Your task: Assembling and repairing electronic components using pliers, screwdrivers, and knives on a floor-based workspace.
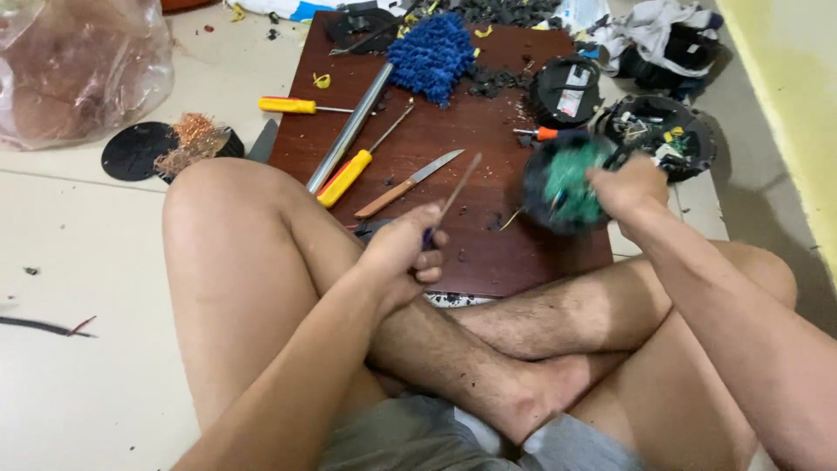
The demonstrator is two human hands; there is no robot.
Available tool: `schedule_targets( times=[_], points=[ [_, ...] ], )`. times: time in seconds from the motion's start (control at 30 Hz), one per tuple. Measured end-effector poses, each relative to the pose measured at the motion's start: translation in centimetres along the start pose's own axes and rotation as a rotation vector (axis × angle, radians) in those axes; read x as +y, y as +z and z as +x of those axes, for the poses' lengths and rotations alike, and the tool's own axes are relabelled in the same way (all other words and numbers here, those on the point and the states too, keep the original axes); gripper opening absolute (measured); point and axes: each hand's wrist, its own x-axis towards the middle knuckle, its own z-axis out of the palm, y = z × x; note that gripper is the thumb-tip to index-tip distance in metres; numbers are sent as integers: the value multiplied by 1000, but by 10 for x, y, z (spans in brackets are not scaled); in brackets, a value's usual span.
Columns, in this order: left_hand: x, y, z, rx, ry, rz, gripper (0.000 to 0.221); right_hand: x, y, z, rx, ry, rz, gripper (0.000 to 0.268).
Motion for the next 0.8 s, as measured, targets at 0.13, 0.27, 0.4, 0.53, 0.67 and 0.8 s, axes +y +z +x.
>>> schedule_targets(
  times=[0.13,0.27,0.4,0.53,0.67,0.8],
  points=[
    [-4,-9,5,-88,-45,-370,40,-48,-2,-35,666,-510,-49,46],
    [-1,-2,-5,-78,-18,-298,45,-74,10,-75,614,-677,-277,36],
    [-4,-9,4,-108,-42,-342,40,-50,29,-55,654,-867,-481,38],
    [-8,-7,6,-131,-49,-327,42,-45,26,-37,588,-773,-343,46],
    [-6,-6,1,-137,-51,-305,43,-54,16,-51,616,-694,-199,43],
    [-1,-2,-7,-130,-48,-256,48,-51,18,-53,438,-603,-285,35]
  ],
)
